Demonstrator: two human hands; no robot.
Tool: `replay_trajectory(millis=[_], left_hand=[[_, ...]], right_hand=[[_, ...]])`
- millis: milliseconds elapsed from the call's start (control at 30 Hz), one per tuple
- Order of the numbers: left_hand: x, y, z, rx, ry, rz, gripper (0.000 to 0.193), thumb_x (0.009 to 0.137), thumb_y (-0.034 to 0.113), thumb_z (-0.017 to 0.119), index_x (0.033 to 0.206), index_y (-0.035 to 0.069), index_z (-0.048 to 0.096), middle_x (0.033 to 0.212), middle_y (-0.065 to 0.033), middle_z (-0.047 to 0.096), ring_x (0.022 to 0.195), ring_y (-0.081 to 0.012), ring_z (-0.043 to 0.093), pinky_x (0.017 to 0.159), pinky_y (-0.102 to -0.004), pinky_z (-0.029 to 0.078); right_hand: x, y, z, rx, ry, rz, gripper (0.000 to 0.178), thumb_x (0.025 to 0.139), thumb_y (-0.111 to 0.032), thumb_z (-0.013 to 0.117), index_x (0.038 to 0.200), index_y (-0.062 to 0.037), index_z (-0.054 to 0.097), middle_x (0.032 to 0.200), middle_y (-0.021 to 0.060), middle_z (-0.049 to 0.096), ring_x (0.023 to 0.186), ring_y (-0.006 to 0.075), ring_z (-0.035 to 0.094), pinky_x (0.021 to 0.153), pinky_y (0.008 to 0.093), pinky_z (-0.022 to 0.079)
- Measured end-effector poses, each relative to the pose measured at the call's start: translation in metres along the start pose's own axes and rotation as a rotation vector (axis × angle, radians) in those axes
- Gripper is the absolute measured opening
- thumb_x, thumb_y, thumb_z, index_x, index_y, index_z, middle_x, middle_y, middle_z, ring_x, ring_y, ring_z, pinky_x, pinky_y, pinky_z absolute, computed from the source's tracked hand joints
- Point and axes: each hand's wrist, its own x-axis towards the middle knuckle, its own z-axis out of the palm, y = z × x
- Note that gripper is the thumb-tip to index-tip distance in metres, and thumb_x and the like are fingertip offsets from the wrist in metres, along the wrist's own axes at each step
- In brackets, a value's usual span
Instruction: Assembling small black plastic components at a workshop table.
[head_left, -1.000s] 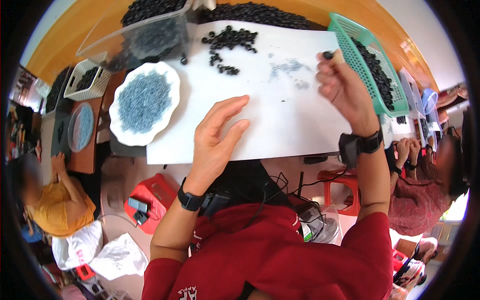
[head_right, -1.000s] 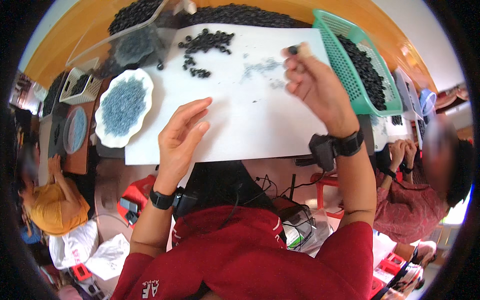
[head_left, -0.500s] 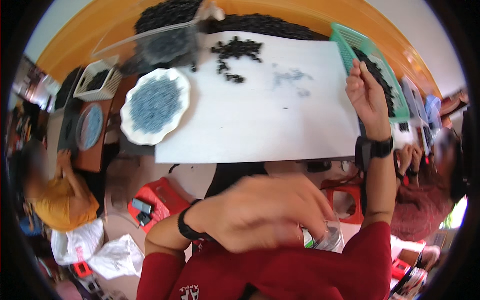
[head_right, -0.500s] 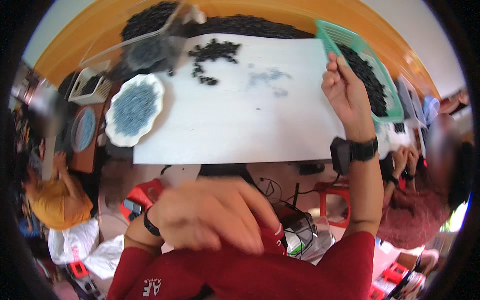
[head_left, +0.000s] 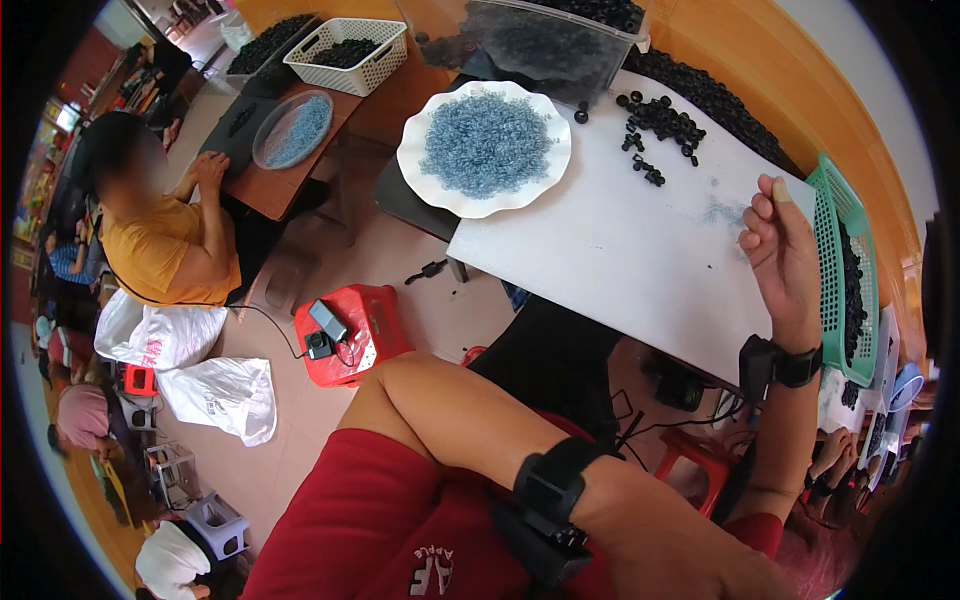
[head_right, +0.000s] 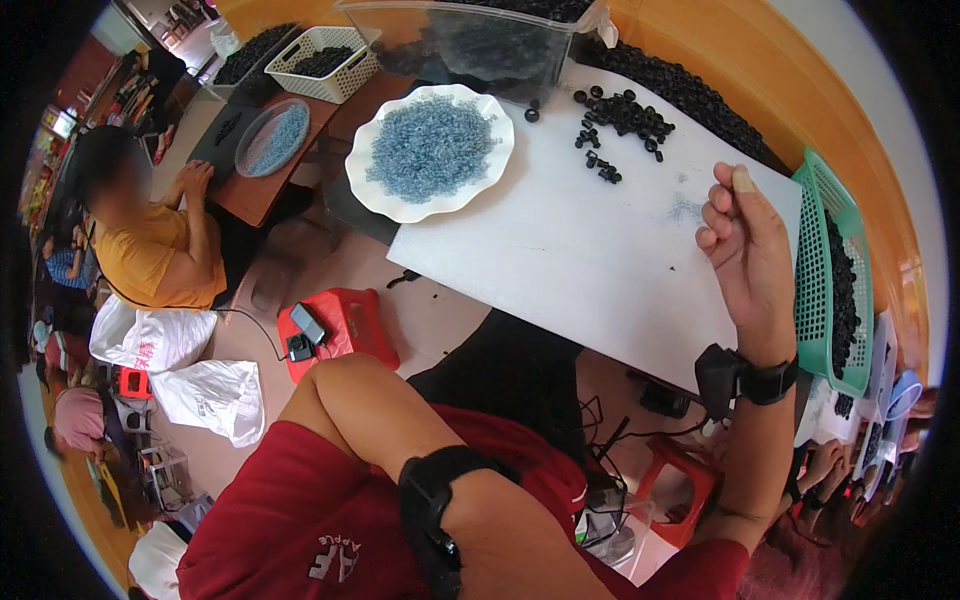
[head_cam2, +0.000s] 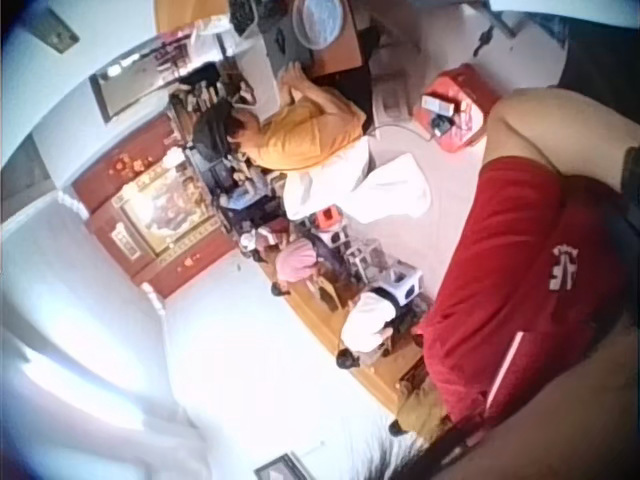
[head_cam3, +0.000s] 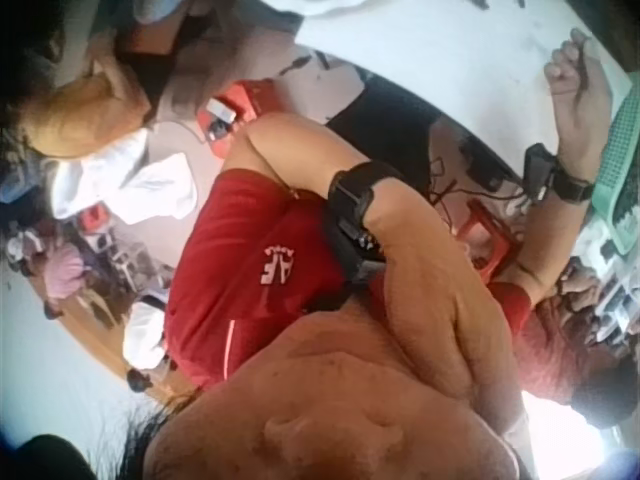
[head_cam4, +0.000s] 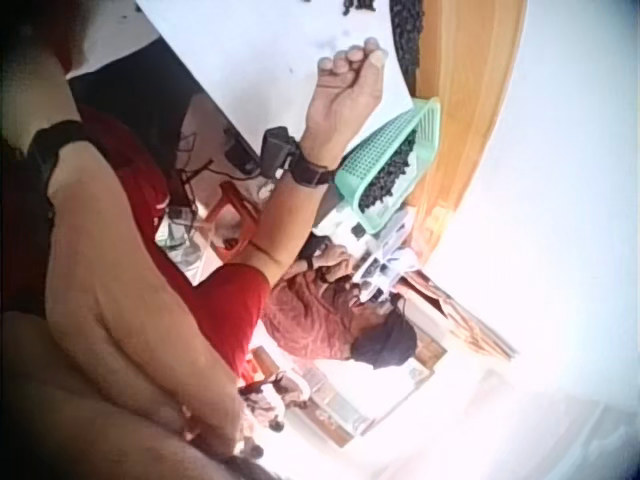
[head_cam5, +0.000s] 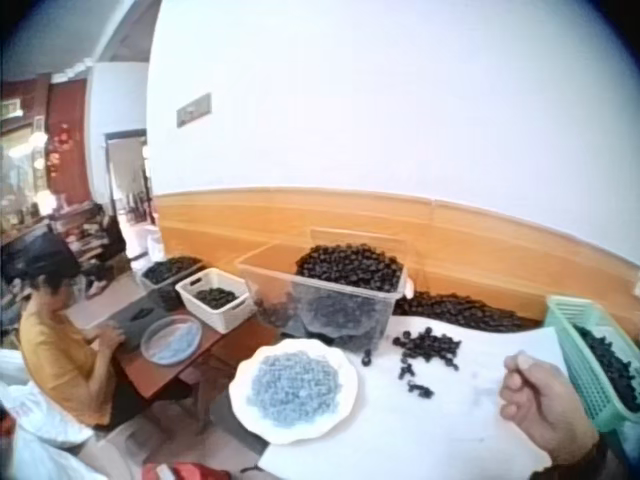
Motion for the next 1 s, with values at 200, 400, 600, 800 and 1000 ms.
replay_trajectory(millis=[200, 400, 600, 800, 1000], left_hand=[[-0.007, 0.013, -0.017, -0.223, -0.082, -0.157, 0.021, 0.094, 0.016, 0.052, 0.101, -0.002, 0.06, 0.09, -0.0144, 0.062, 0.082, -0.0216, 0.06, 0.071, -0.0323, 0.046], [-0.012, 0.049, -0.025, 0.216, -0.121, 0.112, 0.016, 0.093, 0.005, 0.046, 0.098, -0.002, 0.059, 0.088, -0.0124, 0.06, 0.076, -0.0208, 0.058, 0.068, -0.0302, 0.046], [-0.01, 0.064, -0.015, -0.416, 0.164, -0.507, 0.03, 0.095, 0.022, 0.043, 0.105, 0.0, 0.061, 0.086, -0.0106, 0.063, 0.081, -0.0173, 0.061, 0.071, -0.0268, 0.047], [-0.022, 0.055, -0.021, -0.362, 0.151, -0.285, 0.033, 0.096, 0.024, 0.041, 0.106, 0.001, 0.062, 0.087, -0.0092, 0.064, 0.079, -0.0149, 0.061, 0.071, -0.0248, 0.047], [-0.024, 0.046, -0.041, -0.357, -0.162, -0.296, 0.029, 0.097, 0.02, 0.043, 0.107, 0.002, 0.063, 0.091, -0.0078, 0.066, 0.077, -0.0131, 0.06, 0.069, -0.0242, 0.047]], right_hand=[[0.038, -0.006, 0.016, -0.174, -0.058, -0.028, 0.03, 0.098, -0.028, 0.054, 0.109, -0.0011, 0.06, 0.08, -0.0046, 0.055, 0.064, 0.0022, 0.049, 0.061, 0.02, 0.046], [0.076, 0.006, 0.045, -0.591, -0.066, -0.004, 0.031, 0.096, -0.03, 0.057, 0.111, -0.0036, 0.064, 0.086, -0.0025, 0.061, 0.067, 0.004, 0.051, 0.065, 0.0205, 0.048], [0.117, 0.059, 0.067, -1.29, -0.432, -0.549, 0.026, 0.092, -0.01, 0.054, 0.115, -0.0028, 0.063, 0.102, 0.0128, 0.064, 0.085, 0.0271, 0.063, 0.078, 0.0328, 0.051], [0.131, 0.076, 0.081, -1.63, -0.405, -0.687, 0.027, 0.087, -0.003, 0.055, 0.113, -0.0032, 0.063, 0.104, 0.0167, 0.063, 0.092, 0.0338, 0.062, 0.078, 0.04, 0.051], [0.125, 0.079, 0.093, -1.712, -0.294, -0.668, 0.017, 0.085, -0.011, 0.062, 0.1, -0.0036, 0.064, 0.095, 0.0142, 0.063, 0.089, 0.0316, 0.063, 0.072, 0.0405, 0.051]])
